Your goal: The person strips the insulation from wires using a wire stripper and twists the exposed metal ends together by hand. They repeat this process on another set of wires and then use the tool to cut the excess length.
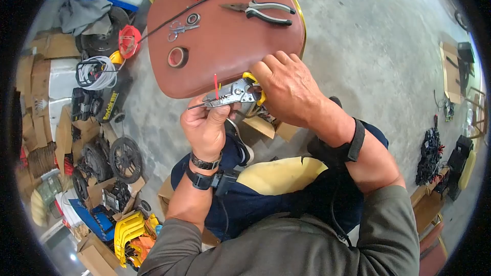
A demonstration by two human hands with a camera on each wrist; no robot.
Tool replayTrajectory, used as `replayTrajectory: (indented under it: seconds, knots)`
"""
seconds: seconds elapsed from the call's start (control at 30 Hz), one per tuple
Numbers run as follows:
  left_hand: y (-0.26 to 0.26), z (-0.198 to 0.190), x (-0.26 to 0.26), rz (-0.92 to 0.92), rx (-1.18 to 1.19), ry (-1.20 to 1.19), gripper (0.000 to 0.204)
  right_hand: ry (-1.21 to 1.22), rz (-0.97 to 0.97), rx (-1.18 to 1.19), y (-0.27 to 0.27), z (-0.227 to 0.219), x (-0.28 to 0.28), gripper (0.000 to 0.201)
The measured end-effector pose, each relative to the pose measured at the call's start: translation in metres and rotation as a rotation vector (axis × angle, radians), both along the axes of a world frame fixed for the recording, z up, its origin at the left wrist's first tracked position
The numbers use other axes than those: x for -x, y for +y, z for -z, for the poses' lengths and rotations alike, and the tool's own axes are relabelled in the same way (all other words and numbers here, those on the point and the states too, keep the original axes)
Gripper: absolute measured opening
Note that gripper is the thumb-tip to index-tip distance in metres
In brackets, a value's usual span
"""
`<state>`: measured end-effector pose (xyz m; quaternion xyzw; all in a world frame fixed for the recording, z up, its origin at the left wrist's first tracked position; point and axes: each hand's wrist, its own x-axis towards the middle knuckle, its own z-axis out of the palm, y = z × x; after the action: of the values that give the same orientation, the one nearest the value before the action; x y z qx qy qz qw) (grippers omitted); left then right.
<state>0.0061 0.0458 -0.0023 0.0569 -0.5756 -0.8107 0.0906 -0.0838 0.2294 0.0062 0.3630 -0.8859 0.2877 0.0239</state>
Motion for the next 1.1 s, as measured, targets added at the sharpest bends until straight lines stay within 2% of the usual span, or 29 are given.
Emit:
replayTrajectory:
  seconds: [0.1,0.3,0.4,0.8,1.03,1.1]
  knots:
    - [0.003,-0.001,-0.001,-0.022,-0.015,0.011,0.031,0.02,0.022,-0.001,0.0,-0.003,0.0,0.027]
    - [-0.002,-0.001,0.003,0.134,0.057,-0.069,0.031,0.274,0.059,-0.017,0.008,0.0,0.016,0.024]
    - [-0.001,0.002,0.004,0.136,0.056,-0.041,0.029,0.286,0.067,-0.023,0.009,-0.003,0.017,0.026]
    - [-0.002,0.0,0.009,0.114,-0.03,-0.015,0.025,0.049,0.004,-0.024,0.003,0.006,0.006,0.035]
    - [-0.006,0.004,0.013,0.084,0.085,0.055,0.021,-0.051,-0.051,-0.045,0.007,0.001,0.004,0.05]
    - [-0.003,0.005,0.013,0.05,0.037,0.08,0.019,-0.103,-0.11,0.09,0.008,0.002,0.004,0.049]
